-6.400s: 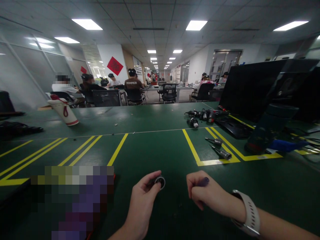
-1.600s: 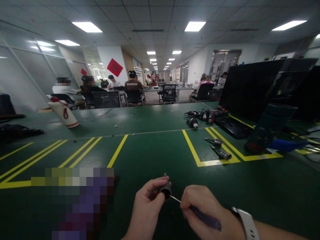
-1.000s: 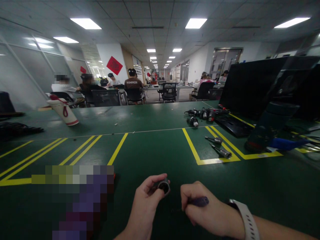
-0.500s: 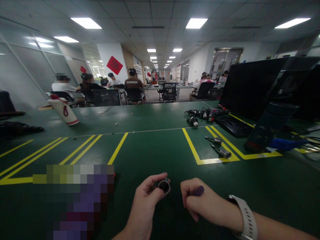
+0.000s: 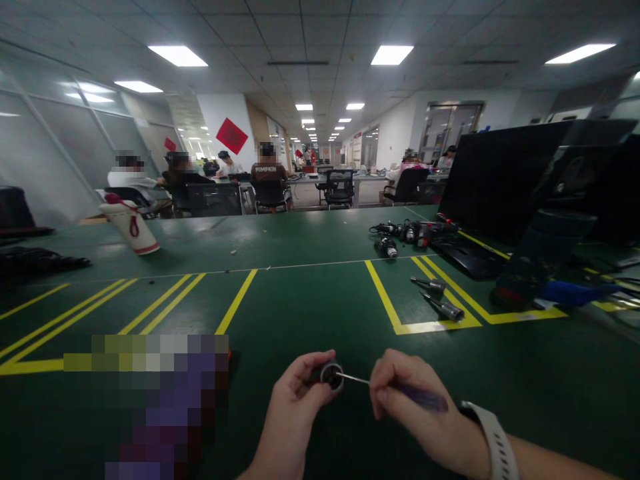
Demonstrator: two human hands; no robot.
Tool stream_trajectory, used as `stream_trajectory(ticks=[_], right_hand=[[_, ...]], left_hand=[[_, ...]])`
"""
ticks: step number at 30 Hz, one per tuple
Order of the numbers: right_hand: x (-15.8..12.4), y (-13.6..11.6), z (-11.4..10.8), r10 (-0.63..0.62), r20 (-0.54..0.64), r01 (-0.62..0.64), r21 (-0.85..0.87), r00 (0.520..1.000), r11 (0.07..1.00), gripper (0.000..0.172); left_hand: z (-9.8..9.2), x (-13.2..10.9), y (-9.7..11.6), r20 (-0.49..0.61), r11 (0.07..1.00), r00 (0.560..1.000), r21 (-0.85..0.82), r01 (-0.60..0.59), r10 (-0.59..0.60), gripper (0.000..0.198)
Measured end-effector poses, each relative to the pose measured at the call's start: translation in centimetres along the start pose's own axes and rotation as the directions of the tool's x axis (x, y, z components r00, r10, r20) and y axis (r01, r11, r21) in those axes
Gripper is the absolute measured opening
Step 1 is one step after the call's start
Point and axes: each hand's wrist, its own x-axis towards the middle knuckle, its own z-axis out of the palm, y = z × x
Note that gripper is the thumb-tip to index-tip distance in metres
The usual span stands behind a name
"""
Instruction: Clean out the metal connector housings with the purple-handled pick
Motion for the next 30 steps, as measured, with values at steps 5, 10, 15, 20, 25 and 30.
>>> stream_trajectory(ticks=[5, 10, 15, 20, 25, 30], right_hand=[[-1.0, -0.3, 0.6, -0.330, 0.114, 0.348, -0.390, 0.937, 0.852, 0.017], [-0.8, -0.6, 0.7, -0.385, 0.146, 0.409, -0.440, 0.911, 0.800, 0.018], [-0.9, -0.9, 0.8, -0.393, 0.193, 0.436, -0.468, 0.899, 0.768, 0.018], [-0.9, -0.9, 1.1, -0.406, 0.216, 0.458, -0.497, 0.888, 0.737, 0.020], [-0.7, -0.9, 1.2, -0.471, 0.238, 0.522, -0.514, 0.849, 0.680, 0.022], [-0.8, -0.7, 1.5, -0.467, 0.231, 0.504, -0.591, 0.854, 0.630, 0.022]], left_hand=[[0.0, -0.1, -0.2, 0.024, 0.997, 0.999, 0.058, -0.046, 0.045, 0.028], [0.1, -0.2, -0.1, 0.030, 0.993, 0.997, 0.092, -0.072, 0.070, 0.025], [0.2, -0.4, 0.0, 0.026, 0.981, 0.994, 0.163, -0.109, 0.106, 0.024], [0.2, -0.2, -0.1, 0.031, 0.964, 0.988, 0.216, -0.157, 0.154, 0.020], [0.3, -0.3, -0.1, 0.028, 0.969, 0.990, 0.203, -0.139, 0.136, 0.020], [0.4, -0.3, -0.1, 0.025, 0.967, 0.989, 0.207, -0.145, 0.143, 0.019]])
